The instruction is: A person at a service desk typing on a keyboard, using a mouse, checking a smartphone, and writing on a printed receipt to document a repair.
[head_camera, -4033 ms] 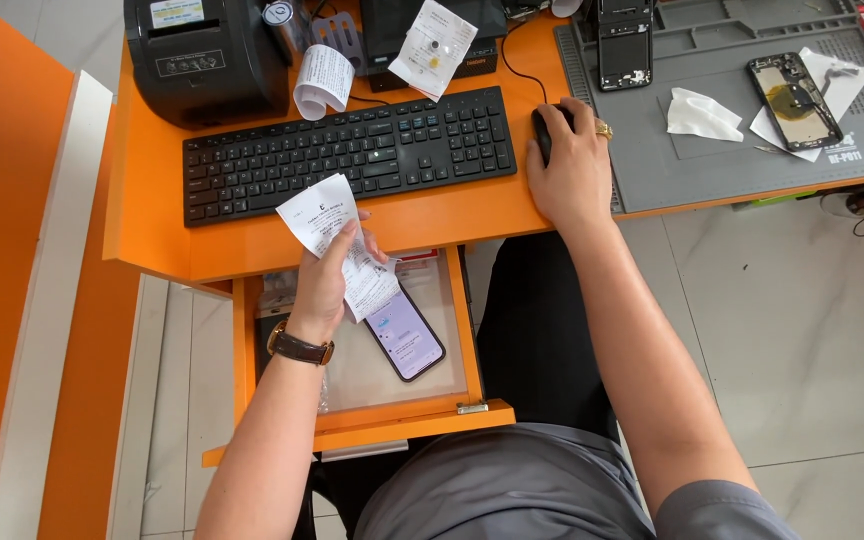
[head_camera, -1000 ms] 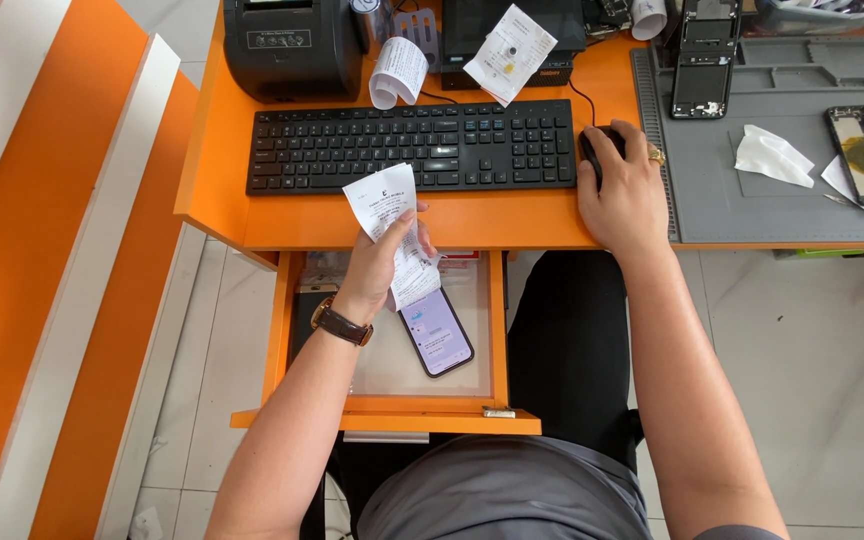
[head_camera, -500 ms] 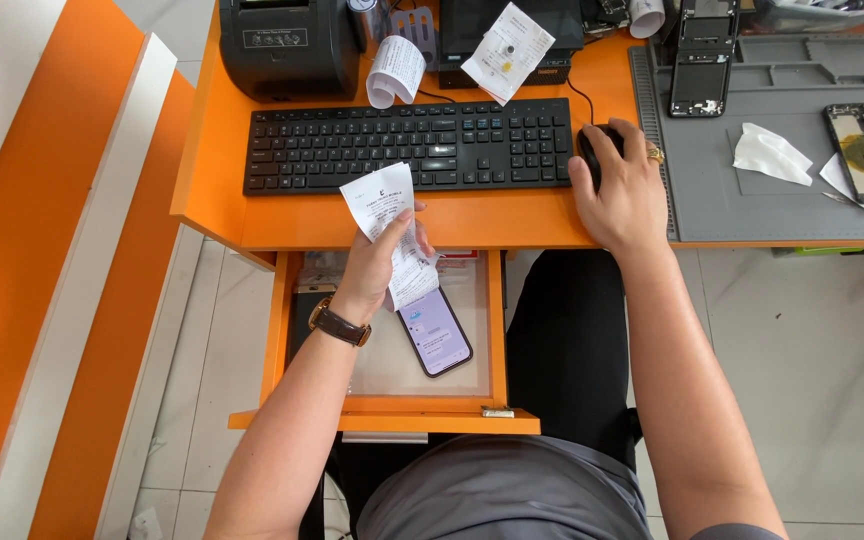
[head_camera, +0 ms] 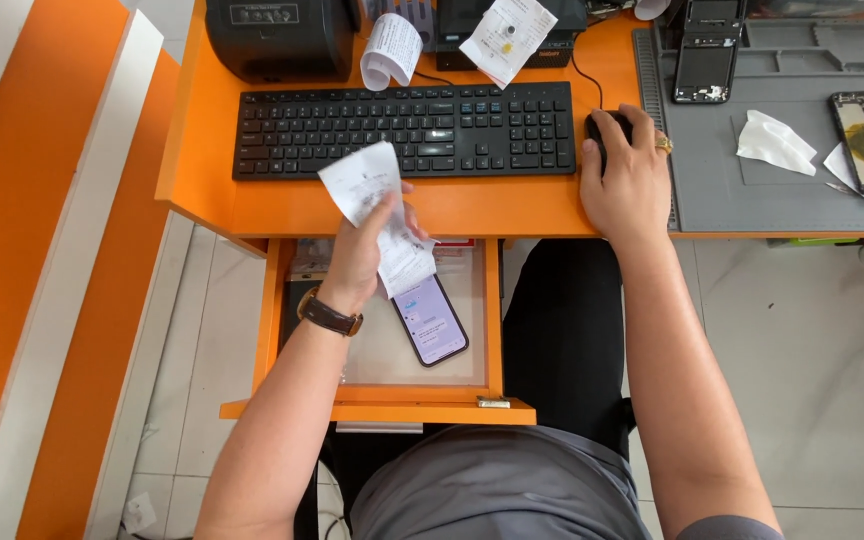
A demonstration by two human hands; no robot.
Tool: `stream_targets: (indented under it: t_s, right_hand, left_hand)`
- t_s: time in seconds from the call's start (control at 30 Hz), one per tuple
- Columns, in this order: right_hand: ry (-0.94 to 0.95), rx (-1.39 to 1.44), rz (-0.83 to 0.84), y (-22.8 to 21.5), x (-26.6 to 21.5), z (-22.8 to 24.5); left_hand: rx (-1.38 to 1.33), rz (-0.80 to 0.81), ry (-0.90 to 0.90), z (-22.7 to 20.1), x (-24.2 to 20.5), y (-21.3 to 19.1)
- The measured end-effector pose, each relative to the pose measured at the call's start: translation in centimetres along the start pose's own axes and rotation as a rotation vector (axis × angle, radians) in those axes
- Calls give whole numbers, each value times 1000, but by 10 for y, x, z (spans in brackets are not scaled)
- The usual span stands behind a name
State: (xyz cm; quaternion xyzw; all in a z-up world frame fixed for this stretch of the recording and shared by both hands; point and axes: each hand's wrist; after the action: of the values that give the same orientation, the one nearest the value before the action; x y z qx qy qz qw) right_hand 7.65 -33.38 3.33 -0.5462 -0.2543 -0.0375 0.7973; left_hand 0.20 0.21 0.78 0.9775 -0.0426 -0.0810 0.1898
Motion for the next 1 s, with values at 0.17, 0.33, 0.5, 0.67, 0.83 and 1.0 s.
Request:
stream_targets:
  t_s: [0.17, 0.33, 0.5, 0.67, 0.83, 1.0]
  right_hand:
    - [-164, 0, -174, -1, -5, 7]
    - [-416, 430, -234, -17, -13, 77]
    - [-478, 840, 176, -17, -8, 171]
    - [-340, 990, 611, -8, 19, 215]
    - [-149, 708, 974, 0, 58, 226]
    - [-234, 449, 1137, 7, 111, 234]
  left_hand:
    - [-472, -62, 163, -47, -13, -25]
    - [-532, -61, 274, -62, -26, -57]
    - [-532, 76, 297, -50, -26, -59]
    - [-457, 25, 328, -76, -40, -52]
    - [-573, -74, 486, -79, -40, -71]
    - [-684, -182, 561, -73, -32, -64]
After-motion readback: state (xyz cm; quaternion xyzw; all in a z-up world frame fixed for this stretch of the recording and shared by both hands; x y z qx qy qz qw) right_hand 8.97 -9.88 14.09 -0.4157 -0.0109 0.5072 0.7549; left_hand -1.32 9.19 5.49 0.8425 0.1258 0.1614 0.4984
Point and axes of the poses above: each hand's wrist, its own x-axis towards the middle knuckle, its own y-axis out of the palm, z = x × y, and after that the axes turned 6 degrees about -y, right-handed
